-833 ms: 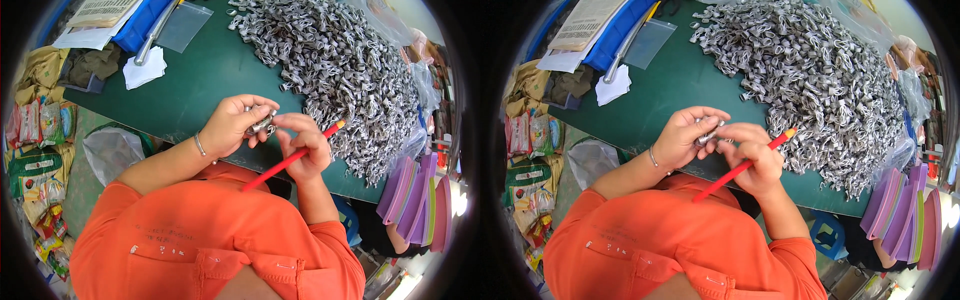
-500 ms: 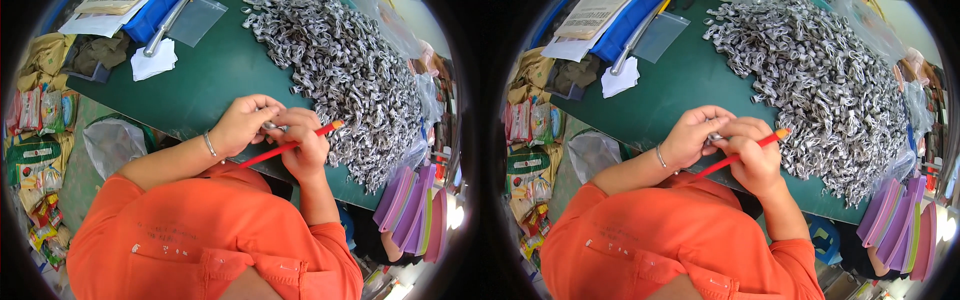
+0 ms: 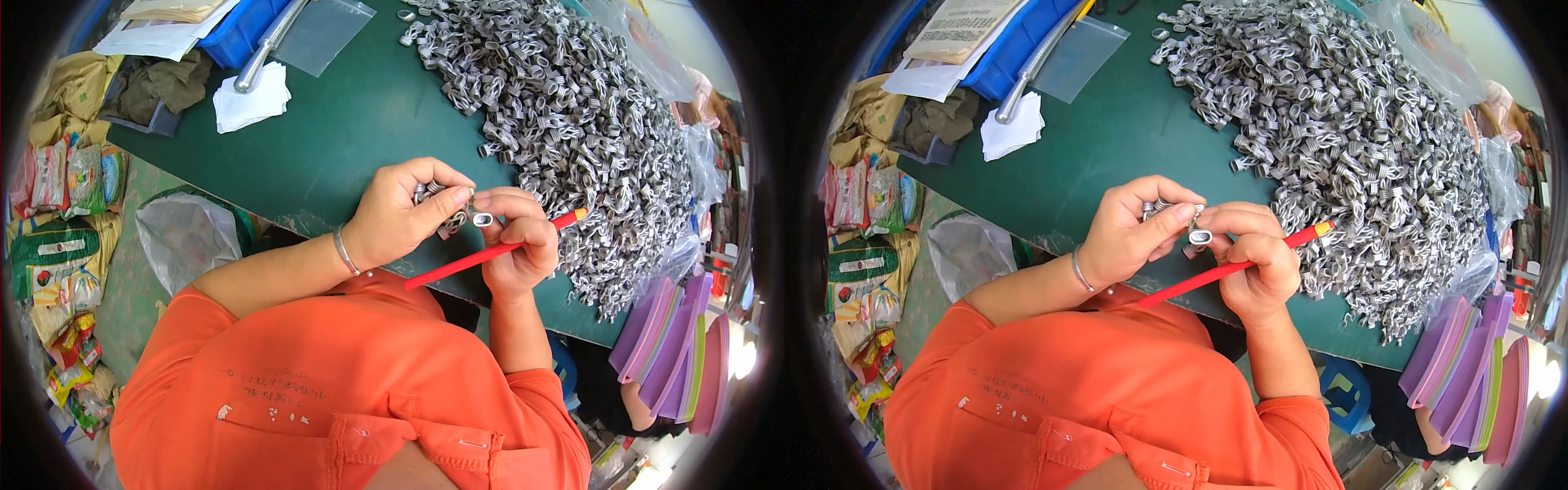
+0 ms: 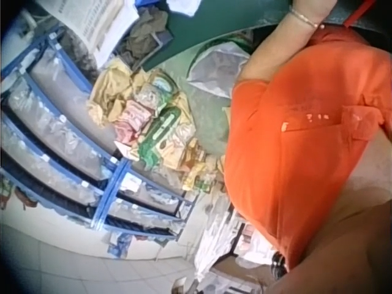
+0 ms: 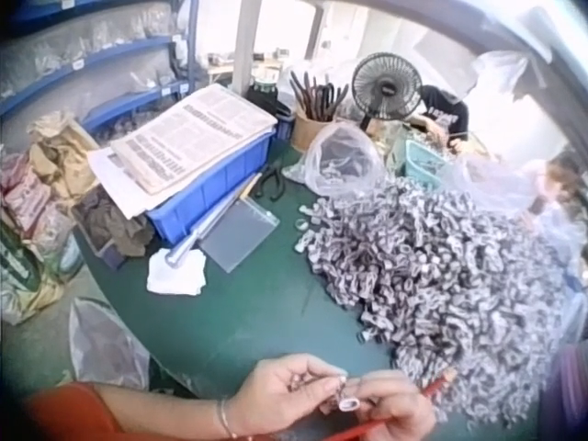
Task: The person assembles small silver metal components by hand using a red tool to press parts together.
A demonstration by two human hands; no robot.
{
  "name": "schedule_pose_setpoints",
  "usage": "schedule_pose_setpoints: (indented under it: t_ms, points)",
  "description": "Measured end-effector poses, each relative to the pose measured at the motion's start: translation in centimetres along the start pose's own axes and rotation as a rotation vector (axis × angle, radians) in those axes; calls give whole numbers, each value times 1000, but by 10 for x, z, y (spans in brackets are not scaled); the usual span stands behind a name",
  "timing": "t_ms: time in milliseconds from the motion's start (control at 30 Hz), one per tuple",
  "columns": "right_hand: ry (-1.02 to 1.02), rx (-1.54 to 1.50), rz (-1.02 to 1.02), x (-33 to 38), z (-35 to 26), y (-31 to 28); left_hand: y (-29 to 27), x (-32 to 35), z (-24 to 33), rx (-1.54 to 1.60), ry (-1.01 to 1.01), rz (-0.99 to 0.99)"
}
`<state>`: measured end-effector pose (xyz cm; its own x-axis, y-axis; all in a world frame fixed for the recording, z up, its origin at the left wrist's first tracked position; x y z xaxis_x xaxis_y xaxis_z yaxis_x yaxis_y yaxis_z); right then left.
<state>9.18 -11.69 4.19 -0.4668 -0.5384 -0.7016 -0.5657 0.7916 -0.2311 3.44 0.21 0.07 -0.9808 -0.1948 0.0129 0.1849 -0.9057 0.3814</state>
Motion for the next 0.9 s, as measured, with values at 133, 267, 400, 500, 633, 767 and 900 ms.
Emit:
schedule_pose_setpoints:
  t_ms: [133,267,400,500,633,767,900]
  points:
    - [-15,16,4,1,-1,-2,-1,1,6,21,-2,0]
    - [-9,26,-5,5,-1,0,-3,2,6,18,42,8]
    - [6,4,8,6,0,-1,-3,2,7,4,48,18]
    - [15,2,20,7,1,-2,-3,2,6,14,60,19]
    - [-8,35,0,6,-1,0,-1,0,6,-12,70,17]
    - [-31,117,-64,2,-11,4,1,-1,-5,233,-269,-53]
    - [338,188,92,9,7,-30,-13,-7,-10,407,-176,109]
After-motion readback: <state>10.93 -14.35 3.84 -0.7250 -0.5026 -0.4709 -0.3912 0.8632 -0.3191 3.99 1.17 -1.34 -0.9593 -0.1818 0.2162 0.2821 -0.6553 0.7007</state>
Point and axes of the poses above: each hand's wrist, its own x-axis away from the middle knuckle, its own y-axis out of the palm, z = x × y, the point moved 4 cm from there along -x, towards the middle knuckle, and after that the axes turned 7 degrees about -x, right-handed, at the moved point
